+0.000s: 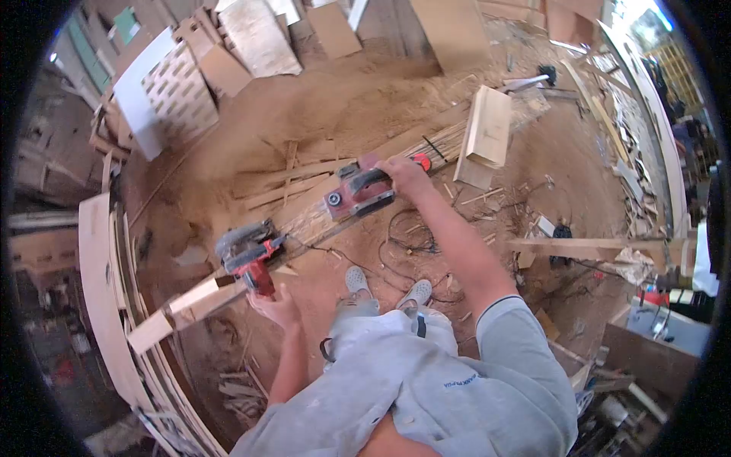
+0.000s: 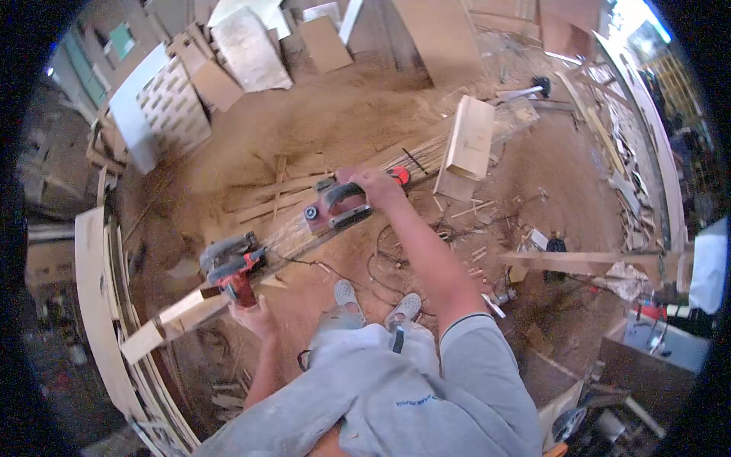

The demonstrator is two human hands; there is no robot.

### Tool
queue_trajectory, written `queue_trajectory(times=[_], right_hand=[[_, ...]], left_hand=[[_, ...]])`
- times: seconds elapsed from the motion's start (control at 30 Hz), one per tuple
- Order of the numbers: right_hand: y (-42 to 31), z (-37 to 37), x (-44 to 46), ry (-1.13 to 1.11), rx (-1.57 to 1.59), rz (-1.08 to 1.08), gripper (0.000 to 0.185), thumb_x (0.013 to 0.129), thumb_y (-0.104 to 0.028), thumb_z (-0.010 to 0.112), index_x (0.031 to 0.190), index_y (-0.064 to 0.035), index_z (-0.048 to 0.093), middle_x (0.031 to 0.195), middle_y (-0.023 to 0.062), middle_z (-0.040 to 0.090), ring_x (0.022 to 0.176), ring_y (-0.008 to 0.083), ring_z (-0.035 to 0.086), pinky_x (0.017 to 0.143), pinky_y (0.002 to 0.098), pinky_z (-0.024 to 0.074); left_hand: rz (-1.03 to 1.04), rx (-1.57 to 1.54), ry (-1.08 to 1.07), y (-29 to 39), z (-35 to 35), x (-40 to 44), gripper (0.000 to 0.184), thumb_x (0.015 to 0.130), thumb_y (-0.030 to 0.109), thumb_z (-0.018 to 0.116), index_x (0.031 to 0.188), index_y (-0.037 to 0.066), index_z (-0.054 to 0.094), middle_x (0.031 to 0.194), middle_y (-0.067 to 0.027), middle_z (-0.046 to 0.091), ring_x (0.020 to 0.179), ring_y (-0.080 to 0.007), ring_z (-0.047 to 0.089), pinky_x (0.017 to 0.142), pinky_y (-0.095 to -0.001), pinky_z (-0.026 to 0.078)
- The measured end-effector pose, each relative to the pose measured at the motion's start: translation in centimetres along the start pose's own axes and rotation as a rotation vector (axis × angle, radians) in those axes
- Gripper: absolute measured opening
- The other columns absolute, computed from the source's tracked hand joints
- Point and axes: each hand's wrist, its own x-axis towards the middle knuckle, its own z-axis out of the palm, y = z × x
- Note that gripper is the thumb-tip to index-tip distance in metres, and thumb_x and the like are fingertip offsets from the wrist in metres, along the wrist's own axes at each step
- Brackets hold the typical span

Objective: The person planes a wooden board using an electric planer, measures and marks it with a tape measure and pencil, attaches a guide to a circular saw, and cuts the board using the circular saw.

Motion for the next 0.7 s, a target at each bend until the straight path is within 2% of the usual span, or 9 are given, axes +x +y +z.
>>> queue_trajectory(times=[0.1,0.13,0.27,0.37,0.47,0.53,0.63,0.67,0.7], right_hand=[[0.5,2.5,-0.8,0.25,-0.083,-0.037,0.046,0.088,-0.005,0.065,0.133,-0.0138,0.064,0.123,0.0172,0.067,0.124,0.0365,0.061,0.108,0.0464,0.0488],[0.0,2.4,-1.2,0.274,-0.118,-0.026,0.056,0.086,-0.003,0.065,0.141,-0.0117,0.059,0.135,0.0197,0.061,0.132,0.0393,0.056,0.115,0.0498,0.0434],[-1.6,1.4,-3.6,0.369,-0.085,0.153,0.067,0.085,-0.009,0.072,0.149,-0.0141,0.052,0.15,0.0215,0.05,0.144,0.0416,0.045,0.12,0.0524,0.0389],[-1.4,1.0,-6.9,0.403,-0.007,0.294,0.074,0.084,-0.014,0.077,0.152,-0.0156,0.049,0.155,0.0213,0.044,0.148,0.0421,0.04,0.122,0.0526,0.037],[-0.5,1.2,-11.0,0.42,0.074,0.46,0.073,0.087,-0.018,0.079,0.153,-0.017,0.048,0.159,0.0218,0.042,0.148,0.0429,0.04,0.123,0.052,0.0368],[0.7,1.3,-14.8,0.41,0.127,0.574,0.072,0.087,-0.018,0.078,0.152,-0.0169,0.049,0.159,0.0223,0.042,0.148,0.0431,0.04,0.122,0.0515,0.0376],[2.2,1.4,-22.9,0.4,0.191,0.766,0.065,0.087,-0.019,0.079,0.147,-0.014,0.055,0.158,0.0227,0.044,0.147,0.0433,0.042,0.121,0.0504,0.0387],[3.4,2.4,-26.2,0.402,0.219,0.811,0.063,0.087,-0.02,0.079,0.145,-0.0132,0.056,0.158,0.0226,0.044,0.146,0.0438,0.043,0.121,0.0503,0.0389],[4.5,3.1,-29.4,0.405,0.249,0.851,0.06,0.087,-0.02,0.079,0.143,-0.0124,0.058,0.158,0.0225,0.044,0.145,0.0442,0.044,0.12,0.0502,0.0392]], left_hand=[[0.167,-0.206,-0.187,5.0,-1.3,-2.3,0.074,0.08,0.016,0.084,0.141,-0.005,0.047,0.146,-0.0274,0.049,0.142,-0.0453,0.044,0.122,-0.0542,0.032],[0.248,-0.266,-0.268,6.9,-1.6,-2.2,0.071,0.081,0.014,0.083,0.14,-0.004,0.048,0.147,-0.027,0.049,0.142,-0.0448,0.044,0.122,-0.0537,0.032],[0.43,-0.431,-0.534,13.5,-0.9,-0.3,0.061,0.082,0.008,0.079,0.135,0.002,0.051,0.148,-0.0267,0.05,0.142,-0.0434,0.046,0.121,-0.0528,0.033],[0.53,-0.435,-0.618,17.5,1.6,1.9,0.058,0.083,0.006,0.077,0.135,0.006,0.052,0.149,-0.0256,0.05,0.142,-0.0428,0.046,0.12,-0.0526,0.035],[0.759,-0.432,-0.567,21.9,5.7,4.3,0.055,0.084,0.005,0.078,0.133,0.006,0.053,0.146,-0.0253,0.053,0.139,-0.043,0.049,0.116,-0.0513,0.041],[0.78,-0.559,-0.507,25.6,7.3,5.3,0.049,0.083,0.004,0.078,0.128,0.006,0.057,0.141,-0.0244,0.057,0.134,-0.0417,0.055,0.112,-0.0499,0.044],[0.799,-0.723,-0.494,33.5,6.5,6.0,0.032,0.084,0.001,0.077,0.113,0.004,0.065,0.124,-0.0233,0.067,0.117,-0.0377,0.067,0.103,-0.0445,0.051],[0.848,-0.856,-0.558,36.1,5.9,7.0,0.021,0.084,-0.001,0.076,0.103,0.002,0.067,0.111,-0.0191,0.071,0.103,-0.0316,0.07,0.095,-0.0402,0.053],[0.675,-0.989,-0.763,37.7,4.9,7.6,0.019,0.084,-0.006,0.076,0.099,0.0,0.067,0.104,-0.0157,0.071,0.096,-0.0265,0.069,0.089,-0.0383,0.054]])
